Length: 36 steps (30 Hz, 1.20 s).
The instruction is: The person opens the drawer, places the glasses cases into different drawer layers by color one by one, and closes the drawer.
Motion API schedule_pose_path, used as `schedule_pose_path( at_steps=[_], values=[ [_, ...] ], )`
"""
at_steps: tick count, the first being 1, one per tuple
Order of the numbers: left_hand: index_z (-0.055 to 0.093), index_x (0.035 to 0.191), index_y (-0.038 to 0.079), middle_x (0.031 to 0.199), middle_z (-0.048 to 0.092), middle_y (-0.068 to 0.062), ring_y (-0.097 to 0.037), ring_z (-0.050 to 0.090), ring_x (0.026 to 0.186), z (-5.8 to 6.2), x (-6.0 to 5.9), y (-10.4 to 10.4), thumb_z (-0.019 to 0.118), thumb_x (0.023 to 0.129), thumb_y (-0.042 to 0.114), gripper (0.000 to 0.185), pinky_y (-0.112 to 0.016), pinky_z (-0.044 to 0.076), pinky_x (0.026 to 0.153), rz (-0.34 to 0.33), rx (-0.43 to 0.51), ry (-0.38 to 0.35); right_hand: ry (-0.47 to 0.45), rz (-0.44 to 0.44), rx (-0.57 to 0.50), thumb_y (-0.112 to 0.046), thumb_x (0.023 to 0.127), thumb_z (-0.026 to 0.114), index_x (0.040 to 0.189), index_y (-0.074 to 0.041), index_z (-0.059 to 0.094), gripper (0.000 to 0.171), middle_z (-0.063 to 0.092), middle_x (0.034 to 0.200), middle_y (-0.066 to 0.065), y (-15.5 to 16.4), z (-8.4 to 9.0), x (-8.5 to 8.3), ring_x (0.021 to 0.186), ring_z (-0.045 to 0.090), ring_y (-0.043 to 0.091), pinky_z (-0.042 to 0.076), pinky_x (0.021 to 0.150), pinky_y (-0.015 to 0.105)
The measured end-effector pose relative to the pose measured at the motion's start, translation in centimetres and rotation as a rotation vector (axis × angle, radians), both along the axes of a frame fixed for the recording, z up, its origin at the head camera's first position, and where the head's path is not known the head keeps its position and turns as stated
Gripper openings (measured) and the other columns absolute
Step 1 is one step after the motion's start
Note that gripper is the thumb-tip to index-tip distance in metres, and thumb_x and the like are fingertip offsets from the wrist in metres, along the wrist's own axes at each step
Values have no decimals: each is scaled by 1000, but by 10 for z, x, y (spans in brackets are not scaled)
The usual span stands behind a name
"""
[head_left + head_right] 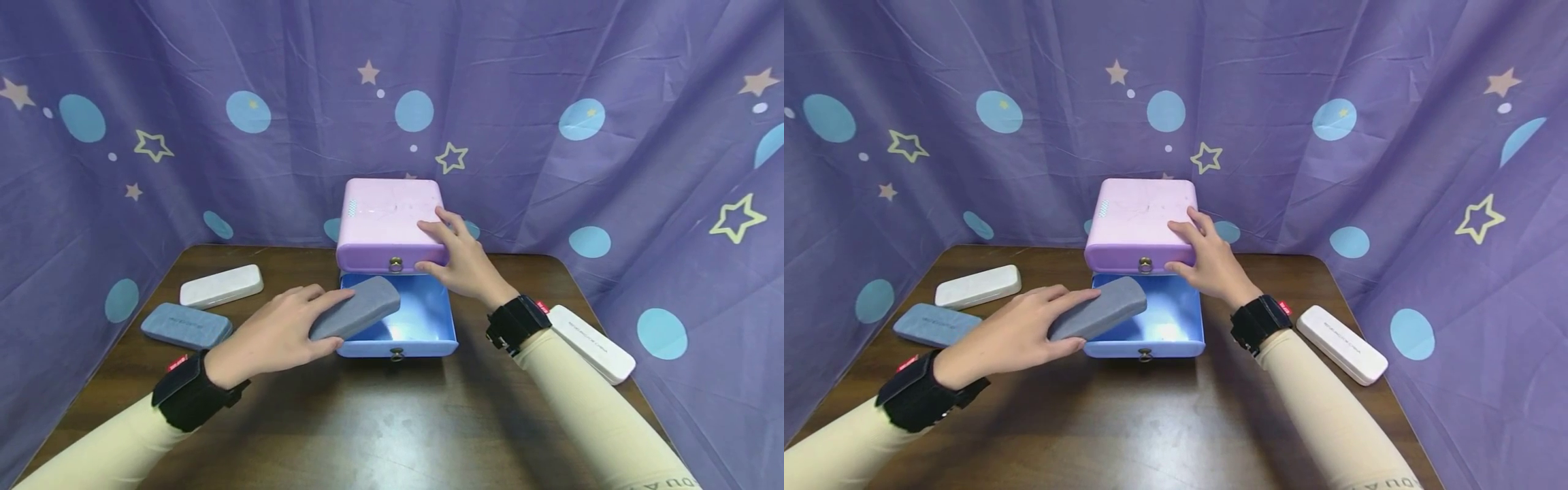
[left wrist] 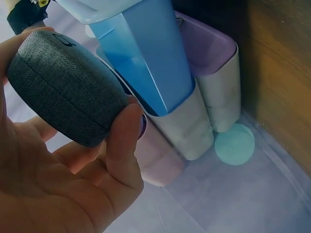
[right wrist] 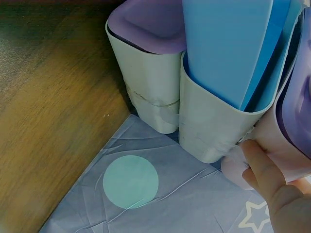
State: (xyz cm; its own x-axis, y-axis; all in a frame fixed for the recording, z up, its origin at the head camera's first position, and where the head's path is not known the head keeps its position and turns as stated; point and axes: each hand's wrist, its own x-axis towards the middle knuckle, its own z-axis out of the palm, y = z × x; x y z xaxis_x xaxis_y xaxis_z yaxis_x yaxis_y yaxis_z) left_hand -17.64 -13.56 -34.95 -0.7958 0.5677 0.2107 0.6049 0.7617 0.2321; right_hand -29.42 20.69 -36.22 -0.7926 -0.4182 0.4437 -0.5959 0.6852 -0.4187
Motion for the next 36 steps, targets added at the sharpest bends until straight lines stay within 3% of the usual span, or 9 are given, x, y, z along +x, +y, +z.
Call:
schedule_pose_path(
  at_steps=[16,28,36],
  values=[
    [54,157,26,118,68,-7,-20,62,95,-1,-17,32,80,91,43,73,-37,51,75,-91,-20,-37,2,1,11,-30,90,88,155,-19,53,75,26,172,19,0,1,0,143,47,53,46,108,67],
    [57,155,22,120,68,-7,-19,60,92,2,-24,51,78,93,46,69,-35,51,73,-117,-52,-102,8,6,16,-31,90,89,155,-18,53,76,26,171,20,0,0,0,143,47,52,46,108,66],
    [58,153,21,124,68,-10,-19,60,90,4,-32,66,77,93,47,68,-34,51,72,-100,-76,-136,8,-4,21,-32,90,88,156,-19,53,76,25,172,19,0,0,0,142,48,52,47,107,66]
  ],
)
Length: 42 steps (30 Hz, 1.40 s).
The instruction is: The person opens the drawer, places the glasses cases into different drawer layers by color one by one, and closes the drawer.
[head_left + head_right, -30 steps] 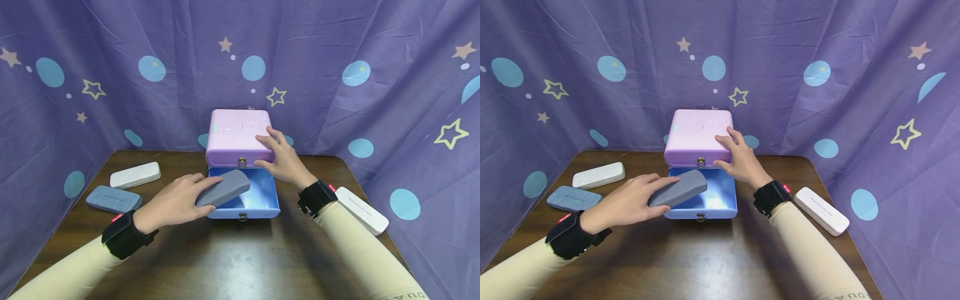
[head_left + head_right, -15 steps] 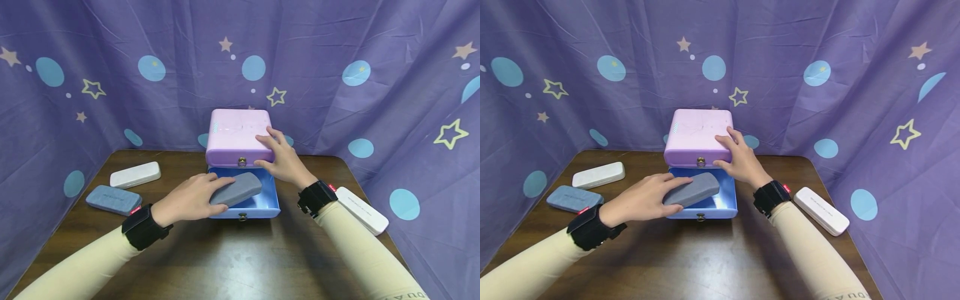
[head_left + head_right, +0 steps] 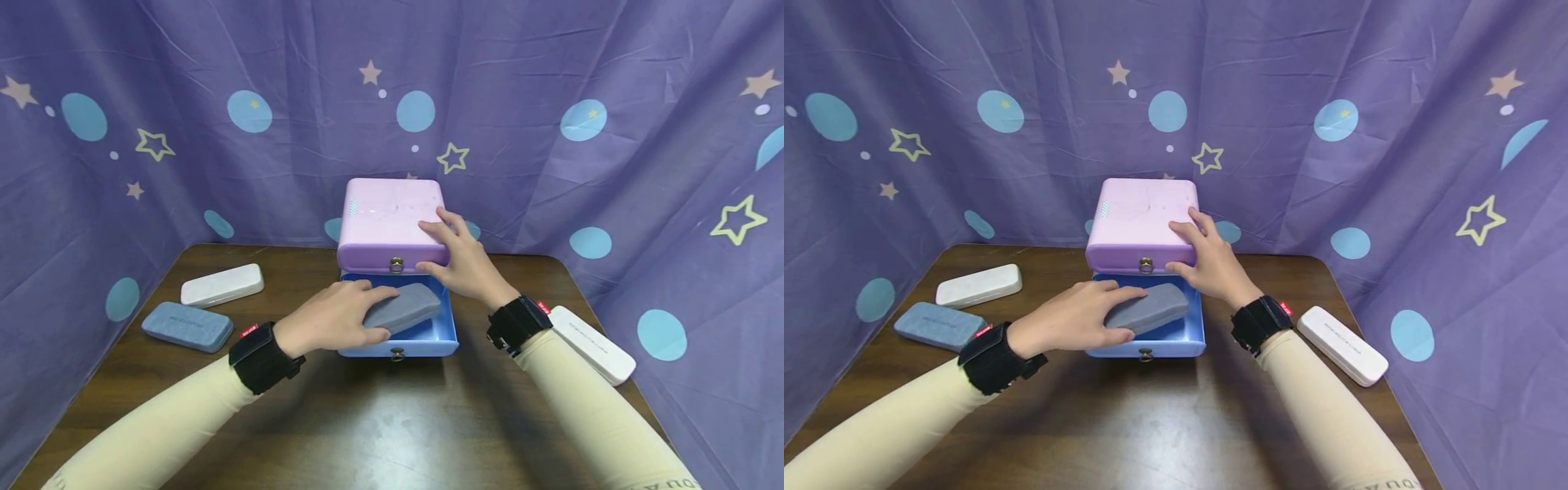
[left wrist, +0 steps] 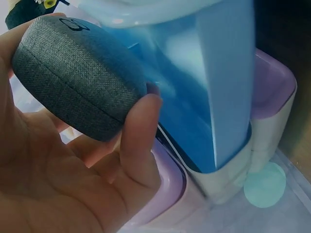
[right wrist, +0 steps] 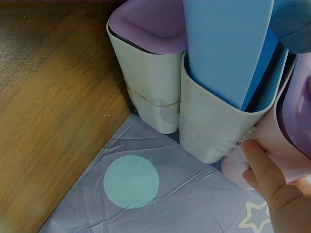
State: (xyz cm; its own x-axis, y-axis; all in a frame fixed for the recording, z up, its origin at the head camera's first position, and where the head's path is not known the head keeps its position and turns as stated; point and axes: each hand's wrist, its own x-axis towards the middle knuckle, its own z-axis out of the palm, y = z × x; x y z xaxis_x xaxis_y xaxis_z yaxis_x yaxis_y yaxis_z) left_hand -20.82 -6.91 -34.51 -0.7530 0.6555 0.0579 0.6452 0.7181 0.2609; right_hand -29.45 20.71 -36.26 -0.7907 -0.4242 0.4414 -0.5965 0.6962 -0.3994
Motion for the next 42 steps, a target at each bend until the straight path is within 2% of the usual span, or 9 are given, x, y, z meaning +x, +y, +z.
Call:
schedule_pose_path(
  at_steps=[9,20,25,31,42],
  values=[
    [58,154,23,130,68,-12,-23,62,100,-3,-7,20,75,94,50,68,-41,54,81,41,-60,-25,1,3,-5,-32,90,89,156,-18,53,76,25,172,20,0,1,1,141,48,53,47,106,67],
    [59,152,18,128,70,-11,-22,63,102,-7,-9,30,74,96,47,66,-42,56,85,102,-93,-18,7,15,-9,-31,90,88,156,-18,52,76,25,172,21,-3,1,0,141,48,54,47,106,68],
    [61,150,14,120,71,-10,-23,63,97,-5,-11,37,74,96,44,63,-40,55,81,130,-93,-4,12,9,-11,-30,90,89,155,-18,53,76,26,171,21,-1,1,1,142,47,54,47,105,69],
    [61,148,11,108,68,-8,-23,63,91,-4,-12,47,76,96,42,63,-37,52,76,176,-70,-28,27,15,-13,-29,89,90,154,-17,53,76,27,170,22,-1,-1,0,144,45,53,46,106,70],
    [61,144,10,96,62,-7,-21,61,80,-8,-7,66,76,96,42,60,-32,47,61,280,-88,-34,26,14,-15,-29,90,88,155,-17,53,76,27,171,21,0,-2,0,142,46,55,46,105,70]
  ],
)
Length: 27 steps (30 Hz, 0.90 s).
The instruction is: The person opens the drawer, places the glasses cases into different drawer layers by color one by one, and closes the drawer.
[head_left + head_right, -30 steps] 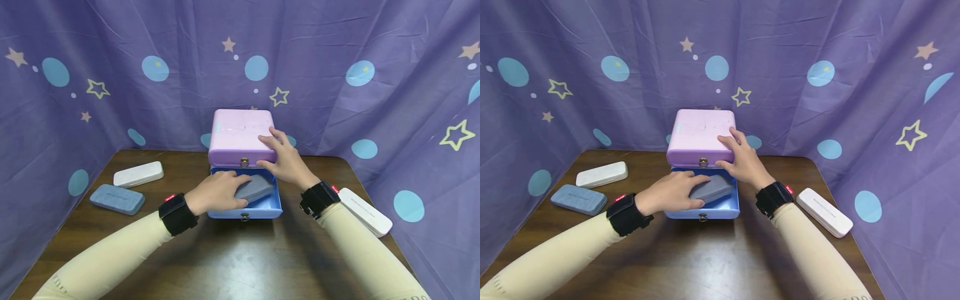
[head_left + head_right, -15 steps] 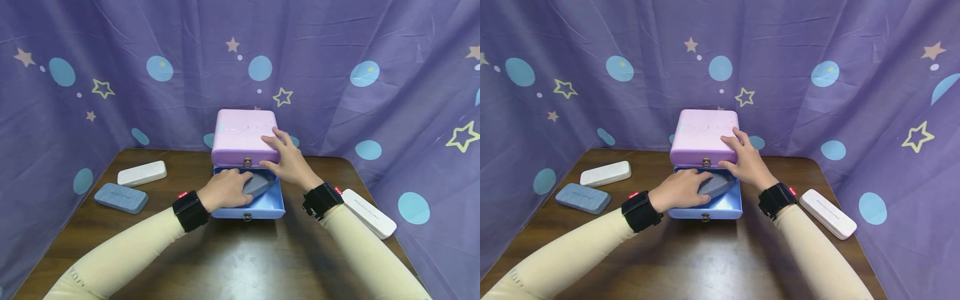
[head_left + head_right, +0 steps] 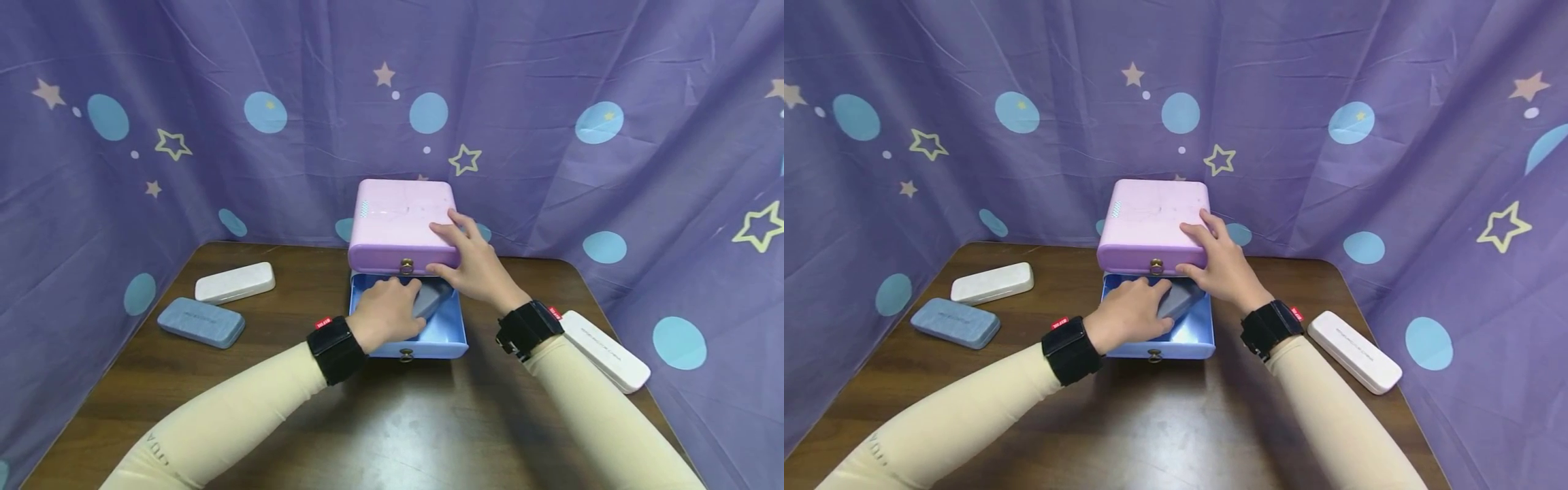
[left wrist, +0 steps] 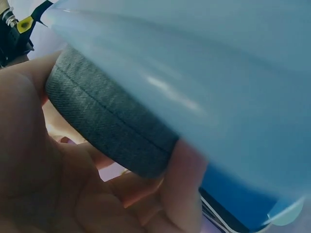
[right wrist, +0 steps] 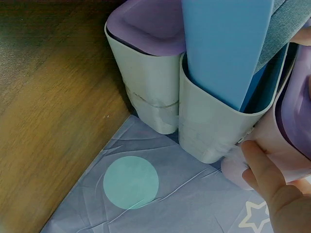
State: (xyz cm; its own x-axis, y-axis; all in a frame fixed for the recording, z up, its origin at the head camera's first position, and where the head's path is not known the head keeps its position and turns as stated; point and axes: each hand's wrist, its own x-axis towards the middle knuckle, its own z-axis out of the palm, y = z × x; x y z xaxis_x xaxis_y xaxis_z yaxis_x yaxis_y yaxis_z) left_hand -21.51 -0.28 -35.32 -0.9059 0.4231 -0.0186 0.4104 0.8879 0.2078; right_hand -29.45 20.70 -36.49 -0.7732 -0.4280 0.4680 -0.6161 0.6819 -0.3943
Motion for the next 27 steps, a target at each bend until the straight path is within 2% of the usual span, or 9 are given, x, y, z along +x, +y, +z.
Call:
schedule_pose_path(
  at_steps=[8,17,27],
  values=[
    [58,145,10,101,65,-12,-25,63,84,-3,3,14,77,94,45,65,-36,52,59,50,-21,10,-10,-2,-1,-30,90,88,156,-18,53,76,26,171,21,0,0,2,138,49,57,46,104,72],
    [47,154,8,106,68,-14,-25,64,87,-2,0,18,76,95,45,75,-36,53,66,63,41,-79,-15,-3,1,-30,91,88,156,-17,52,75,25,171,22,0,3,2,139,49,57,47,105,71],
    [41,159,11,122,66,-20,-29,66,101,-6,2,21,75,95,47,81,-40,57,78,75,56,-114,-8,-7,9,-29,90,88,156,-17,52,76,26,171,22,-1,2,2,139,49,57,47,105,70]
  ],
)
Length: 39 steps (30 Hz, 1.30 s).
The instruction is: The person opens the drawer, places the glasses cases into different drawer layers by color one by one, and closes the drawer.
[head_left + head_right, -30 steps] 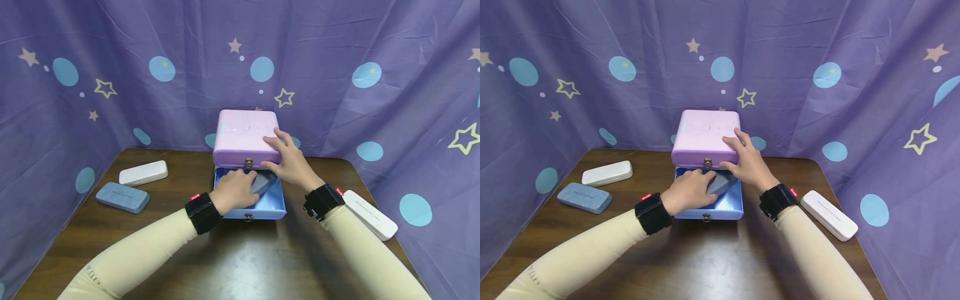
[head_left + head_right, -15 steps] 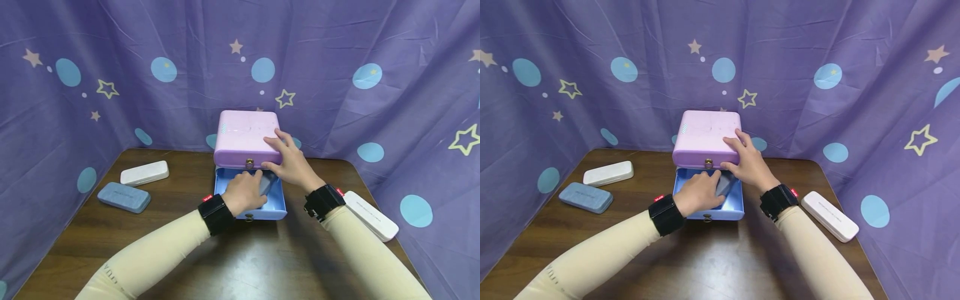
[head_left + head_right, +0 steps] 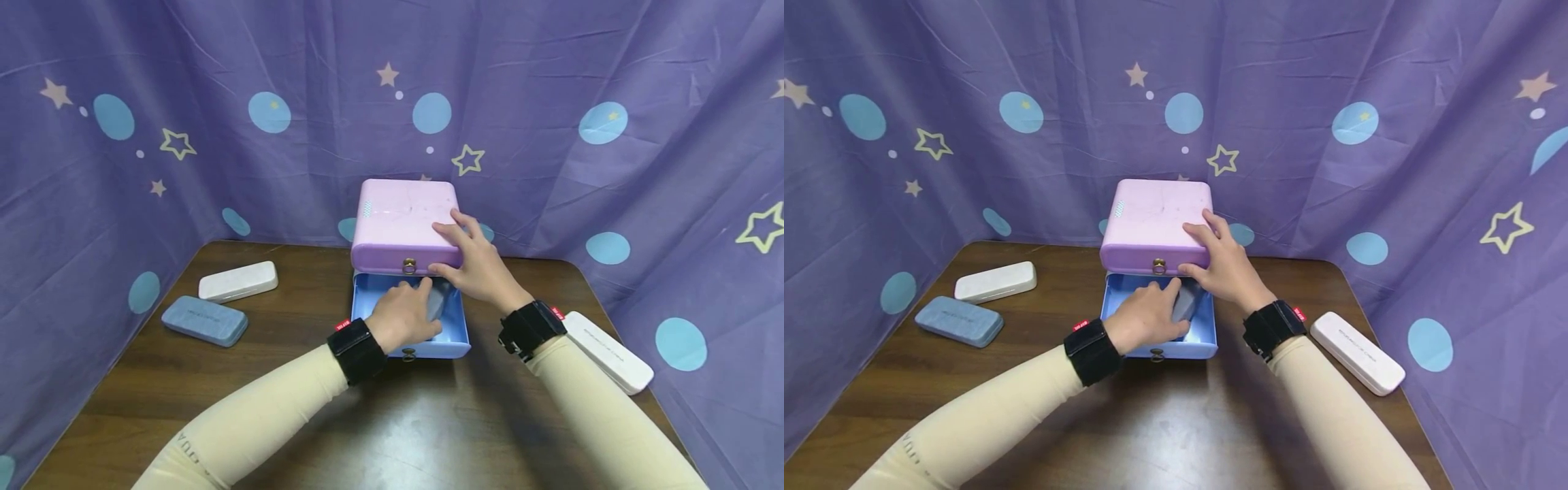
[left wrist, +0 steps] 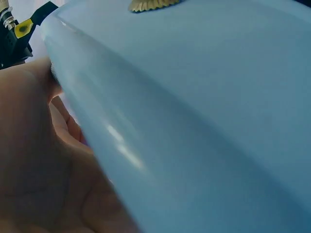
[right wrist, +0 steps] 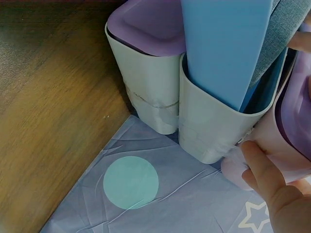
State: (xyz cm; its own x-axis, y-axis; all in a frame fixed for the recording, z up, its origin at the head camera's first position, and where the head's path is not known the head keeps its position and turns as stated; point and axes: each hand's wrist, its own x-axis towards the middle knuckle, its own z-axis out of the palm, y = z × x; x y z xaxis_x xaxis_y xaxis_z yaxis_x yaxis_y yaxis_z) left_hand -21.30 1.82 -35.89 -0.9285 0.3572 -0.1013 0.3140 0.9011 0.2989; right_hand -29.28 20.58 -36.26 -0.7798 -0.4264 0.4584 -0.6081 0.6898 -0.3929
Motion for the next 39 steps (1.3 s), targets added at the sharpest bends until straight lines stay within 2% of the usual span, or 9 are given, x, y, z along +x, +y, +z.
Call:
schedule_pose_path(
  at_steps=[9,22,39],
  values=[
    [37,160,11,129,61,-24,-31,66,104,-4,-1,6,74,96,48,83,-43,58,83,24,21,-31,-4,0,-6,-30,90,89,156,-17,52,77,25,171,21,-1,1,0,137,51,56,47,104,71],
    [30,164,10,140,56,-30,-36,65,119,-5,0,15,75,95,50,92,-46,59,94,60,45,-49,0,-2,3,-30,90,88,156,-16,52,76,26,171,22,-1,2,0,139,49,57,46,103,74],
    [37,154,7,132,58,-27,-30,69,101,-10,1,23,77,93,56,87,-41,61,83,88,64,-44,2,4,-4,-30,90,88,157,-16,52,77,26,171,22,-1,0,0,143,45,56,47,105,70]
  ],
)
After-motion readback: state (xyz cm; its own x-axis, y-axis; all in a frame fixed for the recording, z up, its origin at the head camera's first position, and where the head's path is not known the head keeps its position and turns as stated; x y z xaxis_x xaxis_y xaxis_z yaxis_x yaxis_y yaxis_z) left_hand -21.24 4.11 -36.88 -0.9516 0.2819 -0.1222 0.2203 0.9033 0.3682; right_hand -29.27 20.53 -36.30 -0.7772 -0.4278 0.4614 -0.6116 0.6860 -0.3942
